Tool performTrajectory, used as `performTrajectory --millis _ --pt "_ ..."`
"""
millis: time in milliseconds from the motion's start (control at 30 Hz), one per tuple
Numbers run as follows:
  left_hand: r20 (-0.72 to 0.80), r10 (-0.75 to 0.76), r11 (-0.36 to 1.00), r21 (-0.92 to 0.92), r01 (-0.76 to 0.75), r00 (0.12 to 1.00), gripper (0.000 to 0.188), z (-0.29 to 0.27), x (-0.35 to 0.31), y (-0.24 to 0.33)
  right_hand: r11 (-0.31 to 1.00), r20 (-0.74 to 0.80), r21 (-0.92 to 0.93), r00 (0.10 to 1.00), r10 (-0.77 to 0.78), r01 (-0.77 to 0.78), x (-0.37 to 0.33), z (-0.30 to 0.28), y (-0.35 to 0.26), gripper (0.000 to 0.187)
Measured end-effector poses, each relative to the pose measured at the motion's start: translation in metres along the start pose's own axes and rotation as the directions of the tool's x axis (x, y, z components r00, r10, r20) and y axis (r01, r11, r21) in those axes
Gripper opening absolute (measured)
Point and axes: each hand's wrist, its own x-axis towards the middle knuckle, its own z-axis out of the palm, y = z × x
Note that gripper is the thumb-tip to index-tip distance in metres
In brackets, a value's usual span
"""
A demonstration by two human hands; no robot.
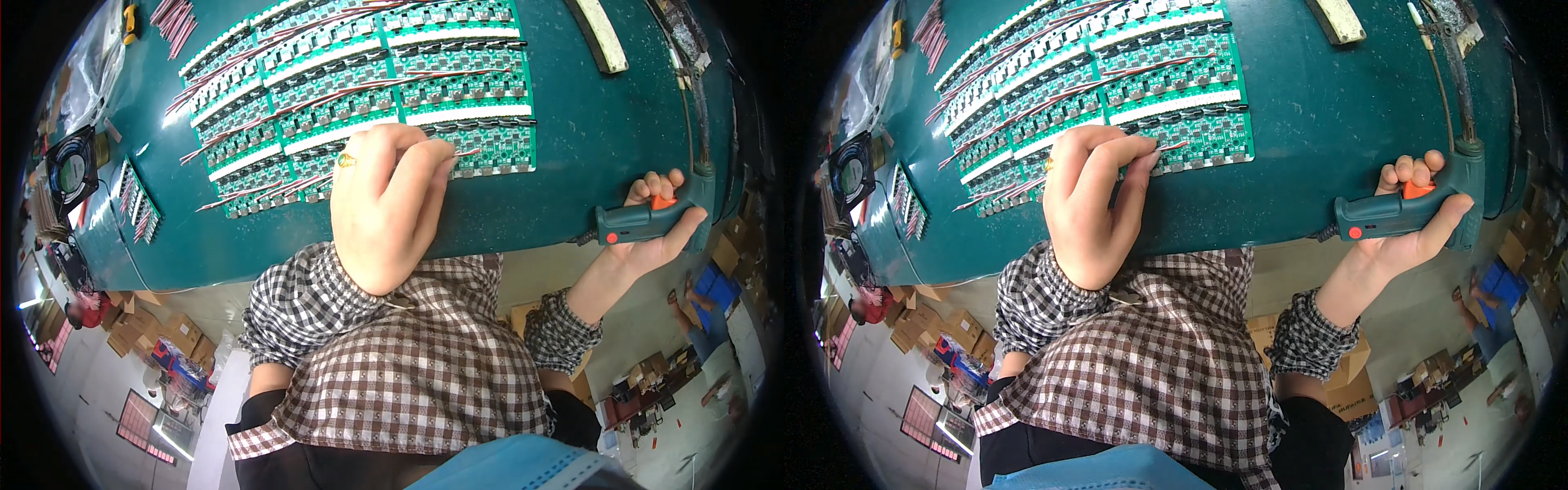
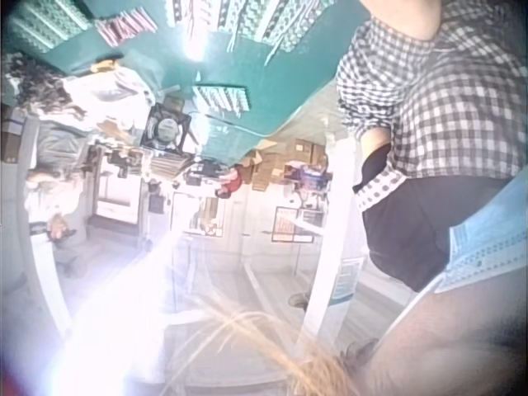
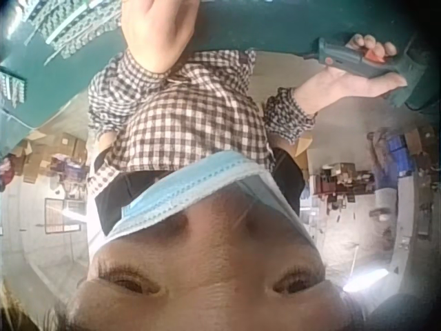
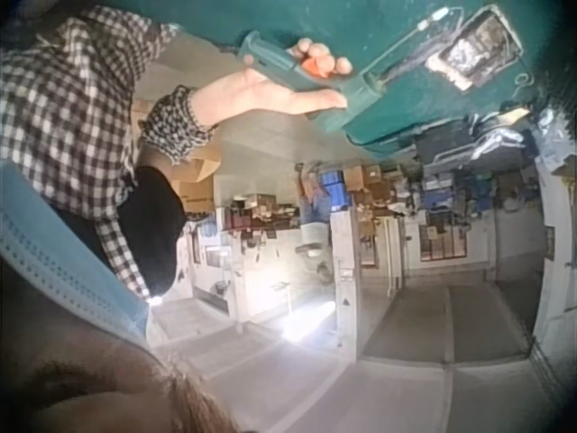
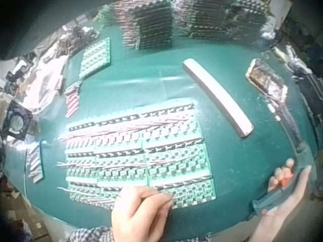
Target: The person uses a soldering iron to attach red and white wires to multiple green circuit boards arranged on a green workbench. The person repeatedly picks up wires, positions them on the board, and applies the soldering iron to secure the connections. The person occasionally lifts the boards to inspect the work.
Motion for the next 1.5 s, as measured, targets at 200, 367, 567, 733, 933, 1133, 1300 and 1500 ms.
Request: performTrajectory --millis 200,367,567,733,933,1133,1300,1500 --pt "0.0 -0.022 0.998 -0.051 0.022 1.0 0.018 0.0 0.002 0.002 1.0 0.007 0.02 1.0 0.001 -0.002 0.0 -0.001 0.0 0.054" --pt "-0.009 -0.034 0.998 -0.061 0.033 0.999 0.019 0.002 0.001 0.003 0.999 0.024 0.039 1.0 0.004 -0.005 0.0 -0.001 0.0 0.055" --pt "-0.002 -0.025 0.999 -0.045 0.024 1.0 0.02 -0.005 0.001 0.001 0.999 0.032 0.044 0.999 0.006 -0.007 0.0 -0.001 0.001 0.055" --pt "0.011 -0.037 0.999 0.0 0.037 0.999 0.02 -0.017 0.0 0.001 1.0 0.022 0.028 1.0 -0.001 0.0 -0.001 -0.001 0.001 0.055" --pt "0.0 -0.081 0.997 -0.002 0.081 0.997 0.021 -0.023 -0.002 -0.001 1.0 0.011 0.004 1.0 -0.003 0.003 -0.001 0.0 0.002 0.054" --pt "-0.014 0.008 0.994 -0.107 -0.01 1.0 0.026 -0.024 -0.001 -0.008 1.0 -0.003 -0.016 1.0 -0.003 0.003 0.001 0.002 -0.002 0.052" --pt "-0.019 -0.067 0.98 -0.19 0.063 0.998 0.024 -0.048 -0.006 -0.014 1.0 -0.026 -0.013 0.999 0.026 -0.026 0.005 0.001 -0.003 0.051" --pt "0.046 -0.24 0.946 -0.215 0.244 0.97 0.02 -0.117 0.006 -0.042 0.999 -0.052 -0.03 0.998 -0.021 0.019 -0.006 0.0 -0.009 0.043"
